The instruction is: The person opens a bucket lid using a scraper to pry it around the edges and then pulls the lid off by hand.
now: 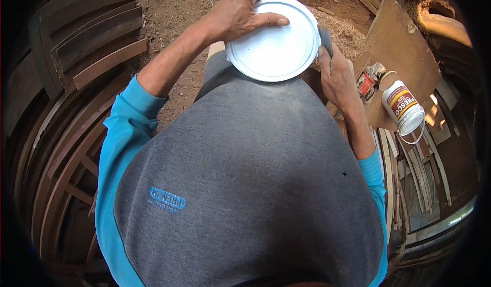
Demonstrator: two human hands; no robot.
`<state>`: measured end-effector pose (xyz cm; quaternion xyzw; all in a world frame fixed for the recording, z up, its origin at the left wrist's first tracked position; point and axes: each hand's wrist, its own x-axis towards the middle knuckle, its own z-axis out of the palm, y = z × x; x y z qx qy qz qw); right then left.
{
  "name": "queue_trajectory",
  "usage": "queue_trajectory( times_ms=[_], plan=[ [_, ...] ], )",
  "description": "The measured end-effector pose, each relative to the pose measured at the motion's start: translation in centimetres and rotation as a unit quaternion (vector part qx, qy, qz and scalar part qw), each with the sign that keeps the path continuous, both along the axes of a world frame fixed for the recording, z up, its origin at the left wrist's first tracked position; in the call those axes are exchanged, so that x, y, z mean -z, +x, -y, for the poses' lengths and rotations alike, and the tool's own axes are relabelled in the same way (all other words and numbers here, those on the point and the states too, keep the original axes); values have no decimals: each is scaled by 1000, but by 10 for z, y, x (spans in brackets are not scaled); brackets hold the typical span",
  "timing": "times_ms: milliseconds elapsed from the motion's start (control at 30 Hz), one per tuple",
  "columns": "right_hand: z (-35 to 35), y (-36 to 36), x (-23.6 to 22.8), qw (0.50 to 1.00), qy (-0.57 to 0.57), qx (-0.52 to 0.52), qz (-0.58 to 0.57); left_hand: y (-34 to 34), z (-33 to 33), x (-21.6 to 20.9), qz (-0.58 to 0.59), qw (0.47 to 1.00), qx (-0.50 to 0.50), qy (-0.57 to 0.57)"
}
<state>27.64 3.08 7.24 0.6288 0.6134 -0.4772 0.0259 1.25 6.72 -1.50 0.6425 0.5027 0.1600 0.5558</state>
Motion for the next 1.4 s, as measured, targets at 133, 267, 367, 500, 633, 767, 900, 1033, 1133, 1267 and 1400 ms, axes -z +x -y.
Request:
queue_trajectory(
  times_ms=[133,267,367,500,633,767,900,1033,1133,1267,1400],
  plan=[
    [2,3,-5,1000,-15,3,2,5,10,-4,-9,978,-168,122],
    [1,5,-2,1000,-6,-11,-3,12,49,-12,2,972,-234,22],
    [-1,8,1,999,13,-33,-7,11,41,-23,4,972,-222,-78],
    [-8,15,4,997,21,-76,5,11,44,-18,21,975,-216,-44],
    [-14,15,1,995,4,-96,18,8,45,-12,13,981,-190,-32],
    [-16,20,6,991,20,-129,23,5,44,-11,-4,984,-179,-25],
    [-23,22,5,989,37,-144,3,6,42,-14,-10,984,-179,-20],
    [-26,20,0,986,27,-161,27,6,43,-9,-26,985,-170,-5],
    [-30,19,-2,983,39,-175,35,6,42,-10,-29,985,-168,-7],
    [-34,18,-3,989,25,-147,9,5,42,-9,-42,985,-165,-8],
    [-35,15,7,987,46,-152,23,7,44,-13,-34,983,-179,-10]
  ],
)
